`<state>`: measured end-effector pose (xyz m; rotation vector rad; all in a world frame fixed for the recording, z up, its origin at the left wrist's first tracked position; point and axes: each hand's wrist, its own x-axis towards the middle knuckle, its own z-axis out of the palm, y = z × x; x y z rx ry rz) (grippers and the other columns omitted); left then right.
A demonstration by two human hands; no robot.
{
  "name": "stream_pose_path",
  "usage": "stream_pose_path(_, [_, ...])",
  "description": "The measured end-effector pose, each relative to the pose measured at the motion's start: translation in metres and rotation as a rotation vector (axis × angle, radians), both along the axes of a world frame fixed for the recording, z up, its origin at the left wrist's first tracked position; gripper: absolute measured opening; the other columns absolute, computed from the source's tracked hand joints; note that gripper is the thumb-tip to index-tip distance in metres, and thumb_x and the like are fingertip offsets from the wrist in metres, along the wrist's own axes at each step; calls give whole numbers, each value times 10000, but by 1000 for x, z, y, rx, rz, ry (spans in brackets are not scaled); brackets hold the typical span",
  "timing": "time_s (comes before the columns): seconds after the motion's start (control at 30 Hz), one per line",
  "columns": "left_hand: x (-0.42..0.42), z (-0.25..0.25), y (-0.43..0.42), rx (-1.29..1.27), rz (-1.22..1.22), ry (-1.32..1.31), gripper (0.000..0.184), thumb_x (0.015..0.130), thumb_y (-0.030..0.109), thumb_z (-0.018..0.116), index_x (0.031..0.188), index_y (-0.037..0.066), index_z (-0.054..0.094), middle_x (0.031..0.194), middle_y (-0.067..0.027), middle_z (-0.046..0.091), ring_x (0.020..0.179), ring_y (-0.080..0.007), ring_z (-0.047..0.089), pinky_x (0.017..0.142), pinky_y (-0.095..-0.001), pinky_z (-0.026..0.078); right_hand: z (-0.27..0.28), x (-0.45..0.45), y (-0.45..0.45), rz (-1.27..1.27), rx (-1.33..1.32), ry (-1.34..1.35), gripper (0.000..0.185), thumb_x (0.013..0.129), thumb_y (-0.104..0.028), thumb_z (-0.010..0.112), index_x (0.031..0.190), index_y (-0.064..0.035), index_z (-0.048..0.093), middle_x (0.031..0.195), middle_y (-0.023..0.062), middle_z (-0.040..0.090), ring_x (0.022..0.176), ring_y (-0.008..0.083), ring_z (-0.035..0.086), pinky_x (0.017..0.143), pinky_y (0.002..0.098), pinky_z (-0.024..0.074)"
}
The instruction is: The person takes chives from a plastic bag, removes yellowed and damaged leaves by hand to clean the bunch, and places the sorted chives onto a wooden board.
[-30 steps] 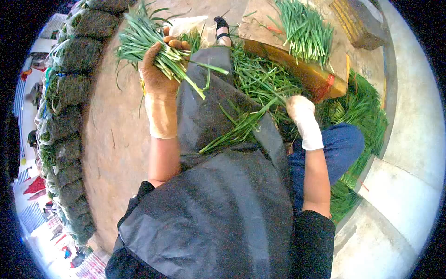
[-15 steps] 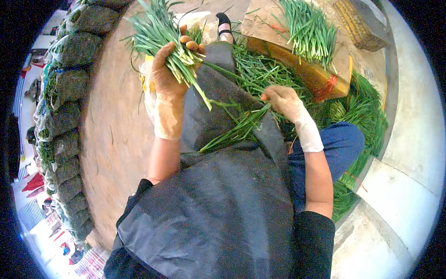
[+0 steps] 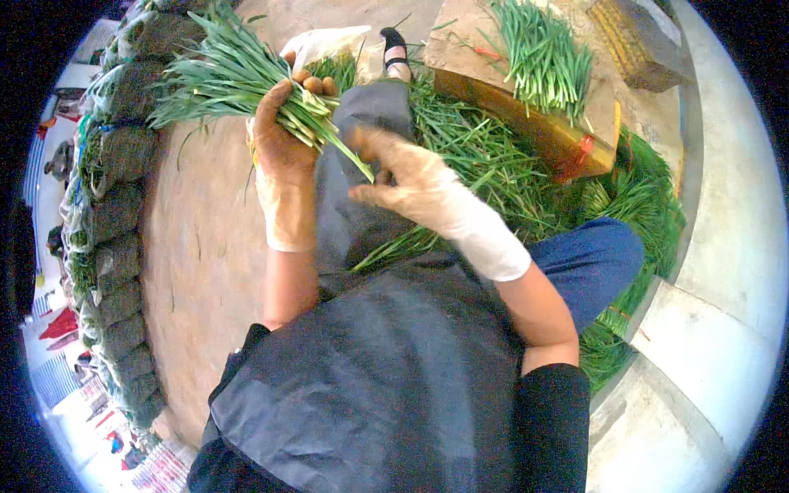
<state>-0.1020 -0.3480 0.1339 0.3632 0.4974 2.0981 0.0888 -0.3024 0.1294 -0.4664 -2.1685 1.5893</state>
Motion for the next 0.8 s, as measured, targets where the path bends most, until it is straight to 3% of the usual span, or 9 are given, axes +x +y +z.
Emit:
stream_pose_path(0.1, [-2, 4, -3, -25, 38, 57, 387, 799, 43, 603, 1180, 35, 535, 862, -91, 644, 759, -208, 641, 679, -331, 556, 14, 14, 2, 71, -310, -113, 195, 905, -162, 568, 990, -29, 682, 662, 0, 579, 554, 42, 487, 488, 194, 379])
stream_pose_path(0.23, [-16, -6, -10, -78, 91, 65, 437, 803, 23, 583, 1224, -20, 472, 857, -139, 610, 775, -234, 607, 834, -422, 494, -36, 68, 39, 73, -400, -376, 240, 891, -192, 590, 1055, -33, 664, 872, 58, 665, 721, 127, 593, 640, 276, 480])
stream_pose_path(0.27, [-10, -6, -11, -124, 124, 134, 418, 789, 37, 608, 1193, 9, 507, 869, -115, 627, 767, -225, 628, 748, -368, 528, -73, 81, 47, 28, 554, -352, 308, 863, -223, 616, 1118, -51, 626, 1002, 116, 645, 855, 221, 620, 711, 343, 504])
stream_pose_path(0.3, [-3, -6, -9, -163, 150, 205, 400, 774, 51, 633, 1163, 37, 543, 882, -91, 643, 759, -215, 648, 662, -315, 561, -45, 65, 38, -137, 761, -789, 344, 828, -265, 645, 1097, -54, 602, 1101, 142, 603, 998, 284, 590, 757, 391, 505])
stream_pose_path(0.37, [15, -4, -8, -174, 140, 245, 407, 767, 60, 641, 1157, 17, 536, 940, -111, 644, 769, -213, 651, 671, -314, 560, -23, 35, 33, -226, 612, -175, 300, 813, -316, 655, 970, -64, 615, 973, 130, 634, 920, 279, 621, 716, 386, 502])
stream_pose_path(0.43, [27, -7, -9, -282, 94, 341, 469, 783, 43, 602, 1227, -24, 465, 982, -147, 638, 839, -226, 630, 779, -334, 528, 33, -2, 15, -219, 196, -229, 269, 819, -326, 645, 907, -73, 616, 844, 142, 634, 818, 289, 638, 669, 392, 491])
stream_pose_path(0.53, [37, -2, -6, -228, 88, 355, 501, 769, 40, 609, 1247, -6, 464, 1046, -165, 633, 845, -223, 637, 735, -305, 538, 21, -34, 12, -424, 549, -31, 242, 825, -308, 637, 831, -66, 630, 723, 150, 604, 675, 276, 621, 606, 352, 475])
stream_pose_path(0.7, [15, -11, -10, -211, 121, 298, 518, 767, 30, 605, 1265, 33, 462, 1067, -172, 625, 775, -203, 607, 704, -296, 530, -18, 28, 36, -305, 416, -64, 208, 824, -255, 620, 840, -50, 649, 750, 136, 630, 664, 272, 614, 615, 342, 476])
stream_pose_path(0.8, [6, -11, -10, -169, 123, 188, 460, 772, 52, 617, 1214, 23, 494, 1044, -159, 631, 773, -200, 618, 680, -309, 538, -101, 84, 61, -358, 254, -551, 294, 811, -335, 609, 898, -60, 665, 845, 144, 659, 768, 274, 654, 679, 359, 499])
